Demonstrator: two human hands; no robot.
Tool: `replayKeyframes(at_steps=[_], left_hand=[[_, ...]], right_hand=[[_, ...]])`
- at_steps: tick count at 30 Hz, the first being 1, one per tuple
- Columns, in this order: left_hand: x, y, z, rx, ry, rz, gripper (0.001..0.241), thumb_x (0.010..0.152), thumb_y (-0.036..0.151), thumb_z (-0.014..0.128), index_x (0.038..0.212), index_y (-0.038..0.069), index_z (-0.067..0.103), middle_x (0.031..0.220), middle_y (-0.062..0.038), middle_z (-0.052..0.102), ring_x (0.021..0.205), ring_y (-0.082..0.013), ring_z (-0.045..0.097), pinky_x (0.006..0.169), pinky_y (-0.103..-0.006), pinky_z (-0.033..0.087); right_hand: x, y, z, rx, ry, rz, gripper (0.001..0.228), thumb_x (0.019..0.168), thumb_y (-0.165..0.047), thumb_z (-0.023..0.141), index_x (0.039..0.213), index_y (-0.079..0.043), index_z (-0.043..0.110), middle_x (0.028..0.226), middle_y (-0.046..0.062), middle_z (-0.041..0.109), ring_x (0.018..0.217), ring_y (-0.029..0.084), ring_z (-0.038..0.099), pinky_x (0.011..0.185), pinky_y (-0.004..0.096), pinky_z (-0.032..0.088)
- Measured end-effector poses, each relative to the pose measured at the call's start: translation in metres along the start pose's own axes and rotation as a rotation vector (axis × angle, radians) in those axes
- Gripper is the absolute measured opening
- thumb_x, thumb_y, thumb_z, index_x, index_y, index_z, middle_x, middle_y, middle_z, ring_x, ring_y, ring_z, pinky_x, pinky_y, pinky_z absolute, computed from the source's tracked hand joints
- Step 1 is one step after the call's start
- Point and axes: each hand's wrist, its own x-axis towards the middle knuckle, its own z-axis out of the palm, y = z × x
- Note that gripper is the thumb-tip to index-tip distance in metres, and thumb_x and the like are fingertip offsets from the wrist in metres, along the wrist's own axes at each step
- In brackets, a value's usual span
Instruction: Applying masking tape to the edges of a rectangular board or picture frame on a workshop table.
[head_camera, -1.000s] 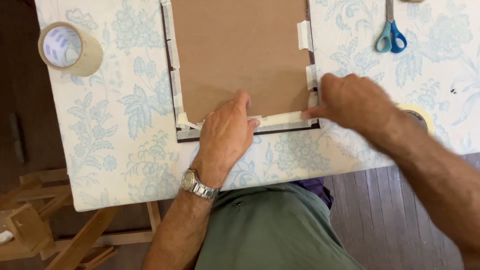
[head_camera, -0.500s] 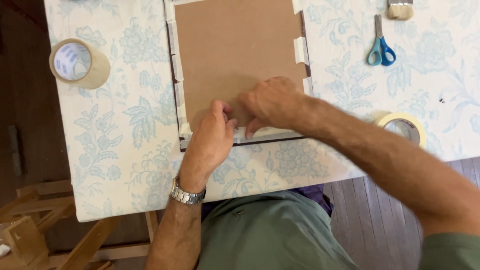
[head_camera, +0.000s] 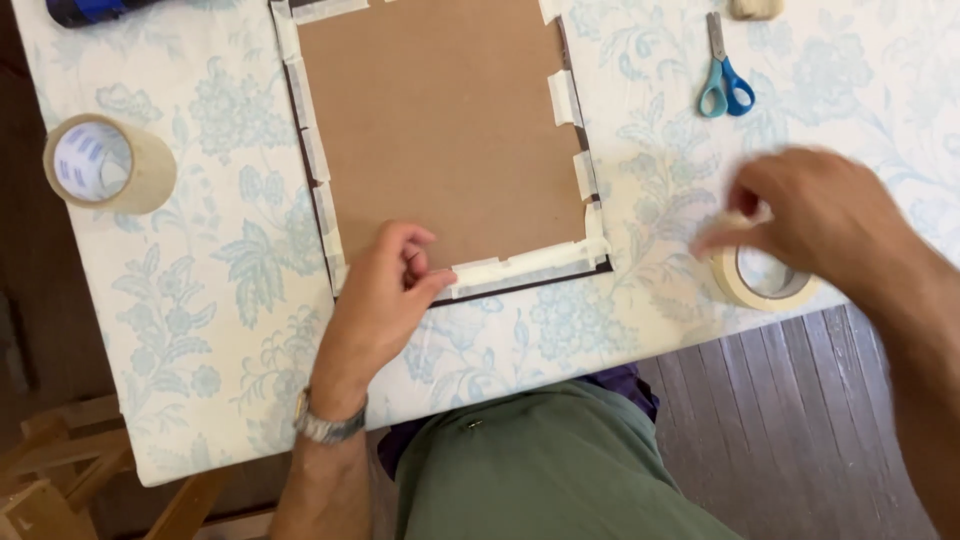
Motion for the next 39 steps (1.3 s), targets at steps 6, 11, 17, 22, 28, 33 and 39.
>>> replayKeyframes(at_steps=[6,11,17,22,28,33,39], left_hand=[[-0.028,-0.025,0.022,-0.475,0.376,0.082,0.023,0.09,0.009,0.078,0.107,0.007,0.063,0.078,0.0,0.056,0.073,-0.0098,0.054,0.069,-0.0235,0.051],[-0.037,0.016,0.05,-0.352,0.165,0.571,0.033,0.086,0.017,0.08,0.114,0.006,0.065,0.1,-0.006,0.063,0.084,-0.0151,0.058,0.073,-0.0246,0.053],[-0.042,0.041,0.065,-0.255,0.056,0.658,0.048,0.089,0.032,0.076,0.127,0.007,0.061,0.121,-0.007,0.053,0.097,-0.0173,0.062,0.077,-0.03,0.057],[-0.055,0.038,0.054,-0.313,0.159,0.728,0.013,0.091,0.01,0.077,0.093,0.007,0.064,0.101,-0.005,0.056,0.084,-0.0173,0.06,0.072,-0.0291,0.054],[-0.099,-0.002,0.054,-0.298,0.464,0.855,0.002,0.099,0.004,0.067,0.098,0.006,0.066,0.099,-0.009,0.058,0.083,-0.0227,0.055,0.075,-0.0353,0.048],[-0.104,-0.009,0.04,-0.537,0.518,0.593,0.016,0.097,0.012,0.069,0.109,0.006,0.059,0.1,-0.008,0.054,0.079,-0.0164,0.054,0.08,-0.0288,0.053],[-0.106,0.002,0.035,-0.325,0.255,0.522,0.059,0.079,0.038,0.087,0.126,0.017,0.059,0.108,0.001,0.07,0.098,-0.0145,0.071,0.073,-0.0278,0.057]], right_hand=[[-0.06,0.049,0.103,0.019,0.47,-0.378,0.053,0.076,-0.053,0.073,0.112,-0.013,0.076,0.131,0.012,0.072,0.12,0.026,0.069,0.109,0.042,0.058],[-0.061,0.0,0.143,0.296,0.691,-0.467,0.034,0.084,-0.034,0.083,0.1,-0.006,0.073,0.095,0.016,0.08,0.089,0.027,0.079,0.102,0.054,0.06],[-0.076,-0.085,0.107,0.643,0.734,-0.718,0.035,0.094,-0.038,0.066,0.098,-0.004,0.061,0.086,0.004,0.069,0.072,0.019,0.066,0.099,0.051,0.056],[-0.087,-0.101,0.102,0.749,0.576,-0.699,0.05,0.094,-0.036,0.068,0.127,-0.003,0.048,0.077,0.004,0.066,0.068,0.022,0.057,0.061,0.035,0.05],[-0.084,-0.105,0.11,0.415,0.535,-0.666,0.041,0.093,-0.033,0.071,0.132,-0.022,0.063,0.064,-0.001,0.067,0.05,0.023,0.06,0.05,0.04,0.047],[-0.089,-0.114,0.1,0.487,0.493,-0.734,0.039,0.099,-0.049,0.048,0.115,-0.025,0.074,0.055,-0.004,0.065,0.042,0.021,0.059,0.045,0.038,0.045],[-0.096,-0.128,0.086,0.395,0.56,-0.724,0.021,0.093,-0.031,0.071,0.112,-0.022,0.074,0.065,-0.005,0.073,0.043,0.019,0.059,0.043,0.037,0.043]])
